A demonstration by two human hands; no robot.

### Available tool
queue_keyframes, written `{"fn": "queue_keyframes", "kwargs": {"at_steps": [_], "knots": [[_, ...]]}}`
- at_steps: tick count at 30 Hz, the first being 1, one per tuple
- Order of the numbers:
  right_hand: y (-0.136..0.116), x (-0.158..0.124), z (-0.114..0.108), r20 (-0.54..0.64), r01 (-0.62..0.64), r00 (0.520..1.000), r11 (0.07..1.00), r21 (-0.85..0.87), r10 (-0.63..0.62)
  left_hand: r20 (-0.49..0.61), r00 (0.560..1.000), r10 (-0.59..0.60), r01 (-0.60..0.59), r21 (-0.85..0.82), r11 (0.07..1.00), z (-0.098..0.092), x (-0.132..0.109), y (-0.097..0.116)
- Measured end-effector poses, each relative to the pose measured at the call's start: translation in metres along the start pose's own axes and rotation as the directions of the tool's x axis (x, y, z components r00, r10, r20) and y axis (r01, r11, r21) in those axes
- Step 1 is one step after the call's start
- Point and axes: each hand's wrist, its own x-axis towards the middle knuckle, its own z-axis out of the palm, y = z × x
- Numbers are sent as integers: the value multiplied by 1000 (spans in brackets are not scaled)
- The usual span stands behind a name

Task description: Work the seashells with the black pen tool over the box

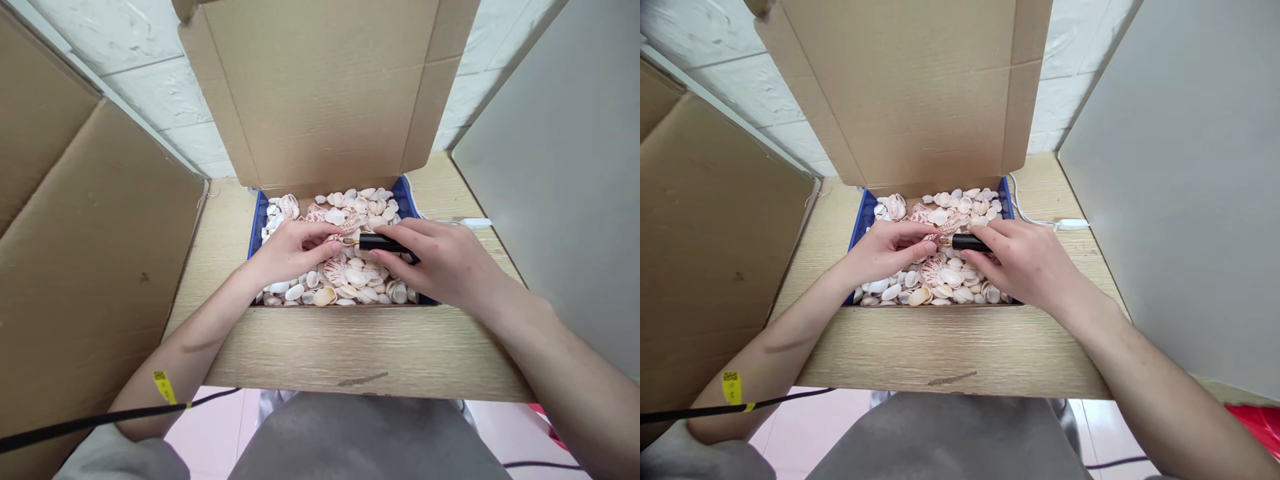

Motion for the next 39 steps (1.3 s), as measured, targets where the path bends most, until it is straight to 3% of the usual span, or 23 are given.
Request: {"fn": "queue_keyframes", "kwargs": {"at_steps": [39], "knots": [[0, 0, -1, 41, -44, 998, 999, 10, 44, 2, 1000, -16, 16, -2, 1000, -1, 0, 2]]}}
